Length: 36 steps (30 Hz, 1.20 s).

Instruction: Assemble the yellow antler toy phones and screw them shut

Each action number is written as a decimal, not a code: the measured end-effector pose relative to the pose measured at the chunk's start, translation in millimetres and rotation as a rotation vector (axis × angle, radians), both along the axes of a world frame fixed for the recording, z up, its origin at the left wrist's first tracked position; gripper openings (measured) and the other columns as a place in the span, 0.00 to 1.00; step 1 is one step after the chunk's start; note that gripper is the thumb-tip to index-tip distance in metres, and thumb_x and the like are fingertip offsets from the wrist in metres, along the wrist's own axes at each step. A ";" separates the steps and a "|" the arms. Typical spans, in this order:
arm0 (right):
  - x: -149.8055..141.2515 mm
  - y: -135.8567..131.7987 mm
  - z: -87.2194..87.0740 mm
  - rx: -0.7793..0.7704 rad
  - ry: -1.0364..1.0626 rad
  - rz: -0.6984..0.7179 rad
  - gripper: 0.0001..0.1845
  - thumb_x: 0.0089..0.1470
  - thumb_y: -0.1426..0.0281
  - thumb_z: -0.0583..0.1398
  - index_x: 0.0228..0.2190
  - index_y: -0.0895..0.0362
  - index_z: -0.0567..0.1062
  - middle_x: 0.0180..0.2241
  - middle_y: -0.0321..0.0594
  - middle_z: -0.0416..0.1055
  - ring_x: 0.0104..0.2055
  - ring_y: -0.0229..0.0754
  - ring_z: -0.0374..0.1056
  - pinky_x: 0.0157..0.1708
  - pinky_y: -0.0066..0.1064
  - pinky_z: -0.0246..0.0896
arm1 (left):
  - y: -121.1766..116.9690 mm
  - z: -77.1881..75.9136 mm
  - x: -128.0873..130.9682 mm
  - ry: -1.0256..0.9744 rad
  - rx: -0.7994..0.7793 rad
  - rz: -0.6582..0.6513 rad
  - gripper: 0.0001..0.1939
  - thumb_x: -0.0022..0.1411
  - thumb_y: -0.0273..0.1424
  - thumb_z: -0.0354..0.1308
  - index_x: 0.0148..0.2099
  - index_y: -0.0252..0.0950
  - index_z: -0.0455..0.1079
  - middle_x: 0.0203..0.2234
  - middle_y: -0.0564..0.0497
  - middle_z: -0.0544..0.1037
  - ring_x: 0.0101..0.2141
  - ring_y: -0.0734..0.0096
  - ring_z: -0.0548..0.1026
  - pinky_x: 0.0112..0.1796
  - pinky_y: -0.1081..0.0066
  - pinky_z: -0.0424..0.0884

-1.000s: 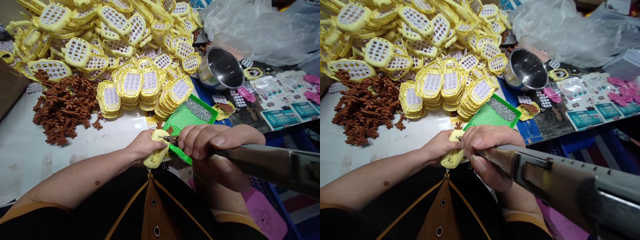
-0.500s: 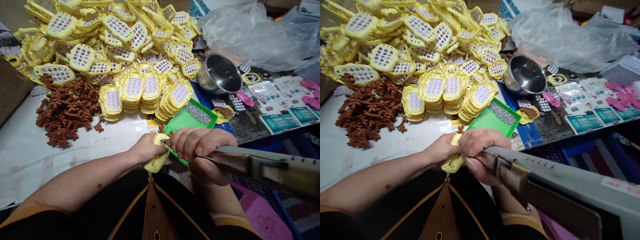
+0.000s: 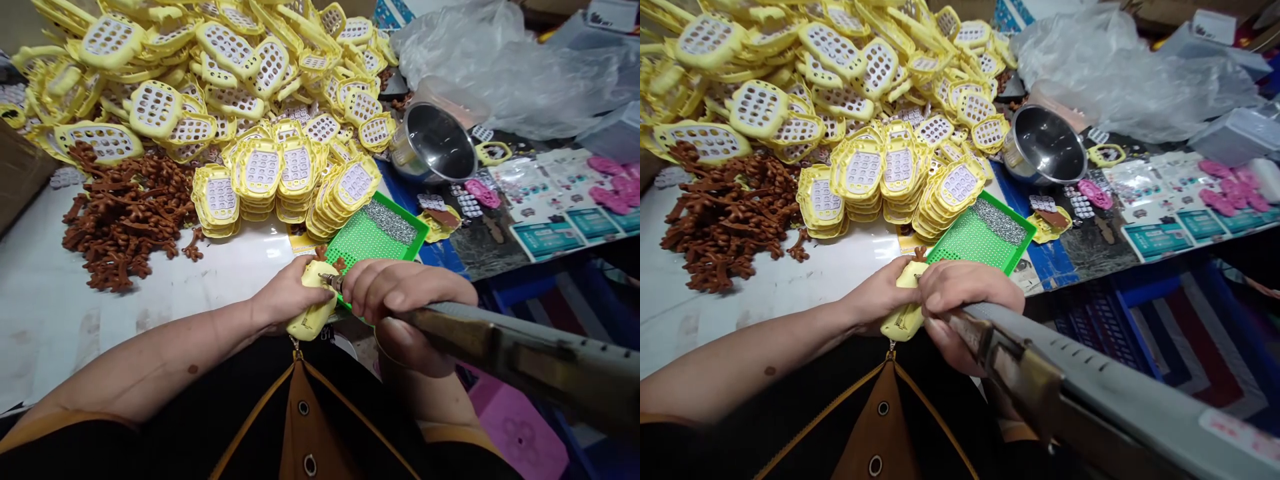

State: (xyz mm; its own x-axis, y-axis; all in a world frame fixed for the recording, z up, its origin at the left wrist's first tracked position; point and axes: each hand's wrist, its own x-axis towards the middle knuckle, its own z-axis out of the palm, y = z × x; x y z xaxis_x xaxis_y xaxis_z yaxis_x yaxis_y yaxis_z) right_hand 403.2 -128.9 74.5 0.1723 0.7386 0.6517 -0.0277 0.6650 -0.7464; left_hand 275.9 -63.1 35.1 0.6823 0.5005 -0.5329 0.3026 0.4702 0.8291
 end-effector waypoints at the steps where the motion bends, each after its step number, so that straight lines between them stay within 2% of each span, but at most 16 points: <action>1: -0.1 0.2 0.4 0.000 0.017 0.001 0.15 0.42 0.79 0.60 0.36 0.56 0.73 0.18 0.30 0.66 0.17 0.36 0.64 0.20 0.33 0.65 | -0.3 0.6 -1.6 0.014 0.051 -0.004 0.30 0.46 0.29 0.62 0.53 0.33 0.63 0.40 0.46 0.75 0.38 0.64 0.73 0.39 0.67 0.69; 4: -0.3 1.8 2.3 -0.005 0.051 0.055 0.16 0.42 0.79 0.60 0.37 0.56 0.74 0.18 0.30 0.65 0.18 0.36 0.64 0.19 0.32 0.64 | -0.6 2.5 -6.6 0.089 0.250 -0.066 0.34 0.49 0.32 0.62 0.58 0.31 0.61 0.47 0.41 0.74 0.45 0.58 0.72 0.47 0.63 0.66; 9: 1.6 5.2 7.9 0.034 0.041 0.151 0.08 0.42 0.78 0.60 0.29 0.56 0.70 0.16 0.30 0.64 0.17 0.35 0.62 0.18 0.30 0.64 | -1.2 5.9 -11.5 0.170 0.417 -0.215 0.36 0.54 0.37 0.58 0.64 0.35 0.55 0.49 0.41 0.74 0.47 0.52 0.72 0.50 0.57 0.64; 13: 1.6 2.8 13.2 -0.010 0.007 0.205 0.08 0.44 0.76 0.61 0.24 0.55 0.65 0.15 0.29 0.62 0.16 0.34 0.63 0.19 0.29 0.65 | -2.1 5.8 -13.4 0.192 0.480 -0.263 0.40 0.55 0.37 0.57 0.67 0.36 0.50 0.47 0.41 0.76 0.45 0.52 0.73 0.47 0.56 0.66; 18: -4.4 -4.8 14.5 -0.004 0.002 0.194 0.10 0.45 0.73 0.60 0.21 0.54 0.62 0.13 0.27 0.60 0.15 0.32 0.62 0.20 0.27 0.65 | -3.2 5.2 -13.9 0.105 0.478 -0.272 0.34 0.55 0.37 0.56 0.63 0.35 0.57 0.43 0.44 0.77 0.41 0.56 0.74 0.45 0.58 0.68; 22: -9.4 -11.2 10.1 0.009 0.029 0.109 0.08 0.44 0.74 0.60 0.21 0.55 0.64 0.13 0.28 0.62 0.15 0.33 0.63 0.21 0.29 0.66 | -2.9 3.2 -12.0 0.034 0.340 -0.173 0.29 0.50 0.33 0.60 0.56 0.35 0.65 0.41 0.46 0.78 0.40 0.60 0.74 0.44 0.62 0.68; 24: -10.7 -14.1 7.9 -0.003 0.026 0.048 0.06 0.44 0.76 0.61 0.24 0.56 0.68 0.15 0.30 0.64 0.17 0.34 0.65 0.22 0.31 0.68 | -3.1 0.7 -11.8 -0.014 0.141 -0.098 0.23 0.47 0.30 0.62 0.47 0.34 0.69 0.35 0.49 0.78 0.36 0.64 0.74 0.40 0.66 0.69; 27: -11.6 -16.7 6.1 -0.018 -0.003 -0.009 0.07 0.45 0.76 0.61 0.30 0.56 0.71 0.17 0.31 0.67 0.19 0.36 0.66 0.22 0.33 0.69 | -4.3 -2.5 -13.9 -0.068 -0.240 -0.053 0.16 0.45 0.31 0.63 0.39 0.33 0.70 0.28 0.51 0.75 0.29 0.69 0.72 0.35 0.69 0.68; 29: -11.7 -17.1 5.9 -0.007 -0.027 -0.019 0.07 0.46 0.76 0.61 0.31 0.56 0.72 0.17 0.31 0.67 0.19 0.36 0.66 0.22 0.33 0.70 | -4.9 -3.4 -16.3 -0.039 -0.331 -0.060 0.15 0.45 0.32 0.63 0.37 0.32 0.70 0.27 0.51 0.75 0.28 0.70 0.72 0.33 0.69 0.67; 30: -11.7 -17.0 6.0 0.001 -0.036 -0.022 0.06 0.46 0.75 0.61 0.30 0.56 0.72 0.17 0.31 0.67 0.18 0.36 0.66 0.22 0.33 0.70 | -4.9 -3.4 -17.4 -0.001 -0.291 -0.069 0.14 0.45 0.33 0.63 0.36 0.32 0.70 0.26 0.51 0.75 0.28 0.70 0.72 0.32 0.70 0.67; 33: -11.7 -16.6 6.8 -0.004 -0.058 -0.013 0.05 0.47 0.74 0.61 0.30 0.55 0.71 0.17 0.31 0.66 0.18 0.36 0.66 0.22 0.33 0.70 | -3.9 -3.0 -19.9 0.101 -0.004 -0.104 0.11 0.45 0.33 0.63 0.32 0.33 0.70 0.25 0.53 0.73 0.27 0.71 0.69 0.28 0.72 0.64; 36: -13.1 -17.4 8.2 -0.012 -0.061 -0.013 0.05 0.47 0.74 0.61 0.30 0.54 0.70 0.17 0.30 0.66 0.18 0.36 0.66 0.22 0.32 0.70 | -2.4 -3.5 -21.2 0.070 0.152 -0.127 0.12 0.47 0.33 0.61 0.35 0.33 0.71 0.26 0.53 0.73 0.28 0.72 0.68 0.29 0.73 0.64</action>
